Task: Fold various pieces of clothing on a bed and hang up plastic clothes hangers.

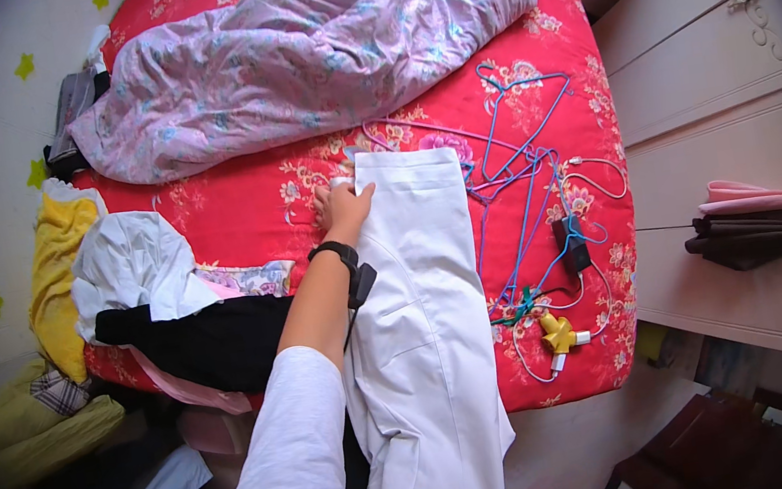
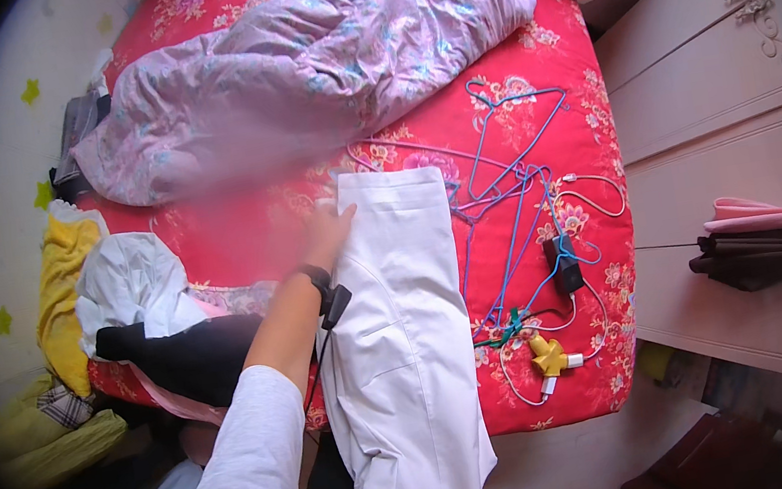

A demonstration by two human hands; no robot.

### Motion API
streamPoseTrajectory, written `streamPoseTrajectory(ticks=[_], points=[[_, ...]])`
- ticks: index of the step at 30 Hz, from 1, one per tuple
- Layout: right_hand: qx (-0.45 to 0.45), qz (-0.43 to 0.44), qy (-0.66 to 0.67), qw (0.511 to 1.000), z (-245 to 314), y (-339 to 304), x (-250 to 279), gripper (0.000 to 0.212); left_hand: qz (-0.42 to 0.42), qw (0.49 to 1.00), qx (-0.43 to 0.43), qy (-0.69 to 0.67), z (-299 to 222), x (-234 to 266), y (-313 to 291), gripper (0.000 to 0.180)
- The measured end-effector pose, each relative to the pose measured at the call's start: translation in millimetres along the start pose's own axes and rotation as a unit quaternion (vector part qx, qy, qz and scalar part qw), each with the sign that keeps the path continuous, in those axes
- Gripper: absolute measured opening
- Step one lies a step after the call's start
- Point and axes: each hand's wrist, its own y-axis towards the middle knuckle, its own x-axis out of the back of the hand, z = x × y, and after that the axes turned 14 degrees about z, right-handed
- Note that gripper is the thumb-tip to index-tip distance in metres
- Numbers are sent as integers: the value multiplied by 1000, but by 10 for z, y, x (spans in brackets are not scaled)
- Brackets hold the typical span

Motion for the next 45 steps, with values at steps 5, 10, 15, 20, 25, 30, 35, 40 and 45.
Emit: streamPoseTrajectory(ticks=[5,10,15,20,25,30,35,40,45], points=[[21,-1,47,999,-459,210,285,18,50,990,2,-135,-36,335,3,36],[-5,-47,113,992,-608,85,513,21,66,972,-90,-205,284,547,-92,25],[-66,-81,83,991,-728,-102,613,28,47,983,-176,-31,688,510,-98,21],[-126,-103,-94,982,-1409,-288,930,37,63,982,-61,-168,563,614,-166,18],[-166,-326,-276,889,-619,-923,1144,32,22,934,3,-356,4,1266,-527,15],[-13,-352,-535,768,822,-1260,1367,23,-39,855,-38,-516,761,2805,-213,22],[115,-391,-579,707,1441,-873,1672,12,-51,793,-53,-604,1278,3538,21,34],[159,-399,-415,802,1840,-272,2185,11,-115,798,-32,-590,1770,3998,56,30],[257,-357,-310,843,2186,-140,2079,14,-82,815,-64,-570,1913,4382,79,25]])
